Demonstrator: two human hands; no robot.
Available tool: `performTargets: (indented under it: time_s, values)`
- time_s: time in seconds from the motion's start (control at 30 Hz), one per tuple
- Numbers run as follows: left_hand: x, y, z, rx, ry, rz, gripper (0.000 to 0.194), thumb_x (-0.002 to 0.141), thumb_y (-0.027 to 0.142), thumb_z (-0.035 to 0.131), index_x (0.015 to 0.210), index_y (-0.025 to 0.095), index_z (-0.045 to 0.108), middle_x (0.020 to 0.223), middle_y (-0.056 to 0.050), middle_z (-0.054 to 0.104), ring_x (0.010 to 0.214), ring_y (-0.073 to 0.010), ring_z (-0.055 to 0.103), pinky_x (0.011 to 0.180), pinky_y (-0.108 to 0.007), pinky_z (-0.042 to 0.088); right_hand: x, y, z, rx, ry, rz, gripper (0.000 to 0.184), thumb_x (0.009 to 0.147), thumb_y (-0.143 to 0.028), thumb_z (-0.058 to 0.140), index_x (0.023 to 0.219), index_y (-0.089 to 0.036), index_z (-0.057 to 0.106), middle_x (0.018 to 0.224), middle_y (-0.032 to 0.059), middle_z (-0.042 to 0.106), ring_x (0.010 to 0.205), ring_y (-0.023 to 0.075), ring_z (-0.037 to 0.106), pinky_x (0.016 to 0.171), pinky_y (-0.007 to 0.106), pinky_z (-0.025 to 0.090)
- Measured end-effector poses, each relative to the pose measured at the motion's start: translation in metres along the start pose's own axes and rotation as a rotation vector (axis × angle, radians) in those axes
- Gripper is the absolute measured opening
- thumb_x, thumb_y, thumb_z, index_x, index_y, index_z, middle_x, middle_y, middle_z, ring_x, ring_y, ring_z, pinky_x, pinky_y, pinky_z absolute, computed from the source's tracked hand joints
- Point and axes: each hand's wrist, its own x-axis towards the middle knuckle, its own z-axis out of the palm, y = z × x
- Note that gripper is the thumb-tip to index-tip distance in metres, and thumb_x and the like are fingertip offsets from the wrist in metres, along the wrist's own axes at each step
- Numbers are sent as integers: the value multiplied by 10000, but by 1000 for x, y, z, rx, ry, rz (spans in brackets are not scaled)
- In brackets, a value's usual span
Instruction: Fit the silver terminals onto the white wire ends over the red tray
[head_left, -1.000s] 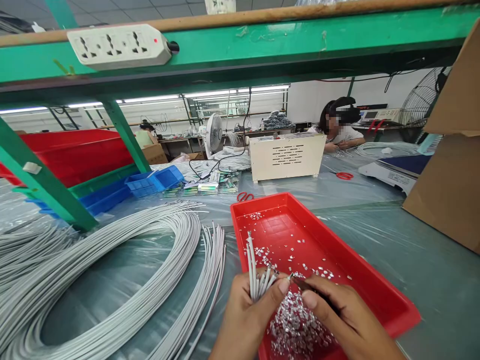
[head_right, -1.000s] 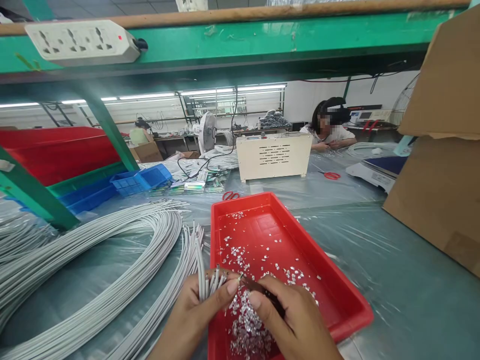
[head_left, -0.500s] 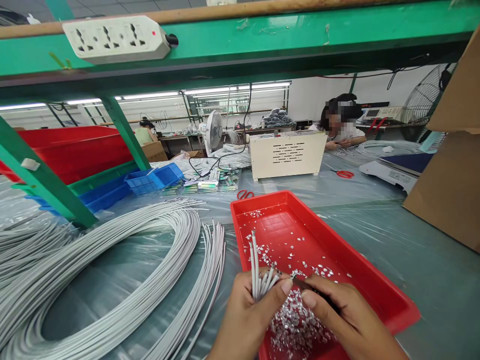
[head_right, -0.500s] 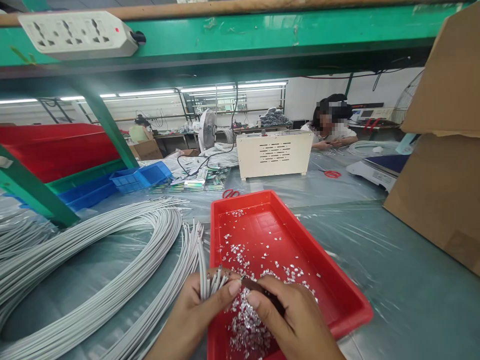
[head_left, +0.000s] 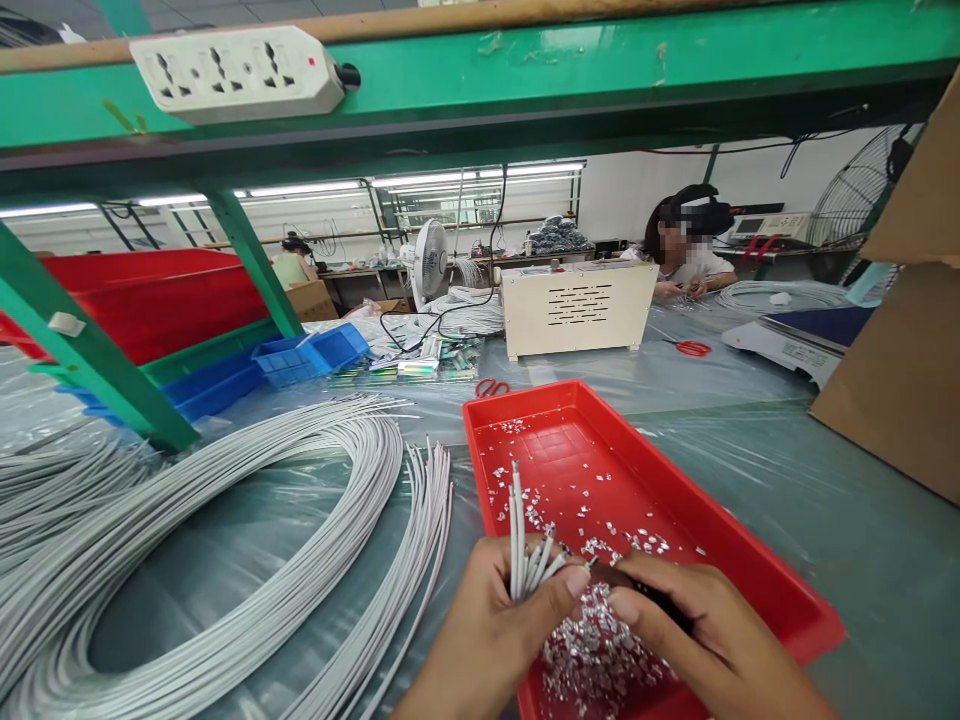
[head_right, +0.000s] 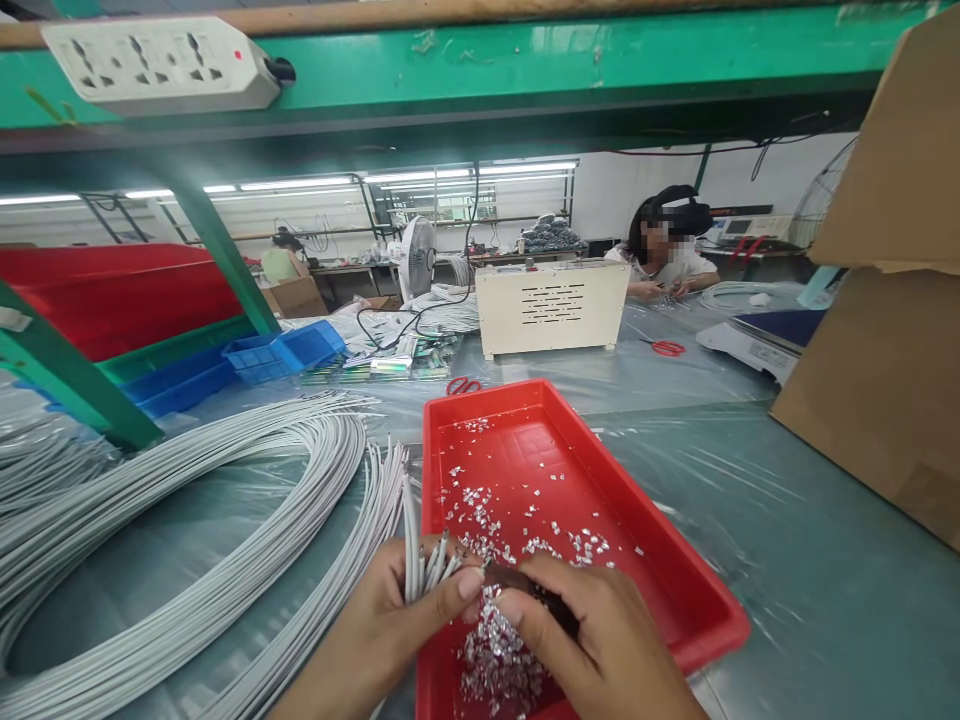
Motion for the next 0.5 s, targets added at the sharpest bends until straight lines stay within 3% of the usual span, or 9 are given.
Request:
performTargets:
  time_s: [0.13, 0.3, 0.5]
  values:
    - [1, 2, 1, -47, 23, -1, 267, 647, 366, 711, 723, 124, 629, 656, -5, 578, 611, -80, 491, 571, -192, 371, -1, 2, 2, 37, 15, 21, 367, 849, -476, 411, 678, -207, 594, 609, -4, 611, 550, 135, 541, 508, 234, 392]
    - [-1, 11, 7, -43, 119, -42, 231, 568, 260, 759, 662, 102, 619, 598, 19, 556, 567, -71, 454, 546, -185, 347, 0, 3, 5, 67, 33, 29, 357, 831, -483, 439, 660, -214, 598, 617, 1, 616, 563, 145, 542, 512, 245, 385]
    - [-2, 6, 9, 233, 204, 60, 222, 675, 333, 631, 649, 116, 595, 578, 8, 497, 562, -104, 414, 544, -244, 324, 1, 3, 9, 173, 20, 75, 362, 822, -504, 434, 732, -216, 633, 620, 2, 606, 581, 155, 542, 543, 251, 398]
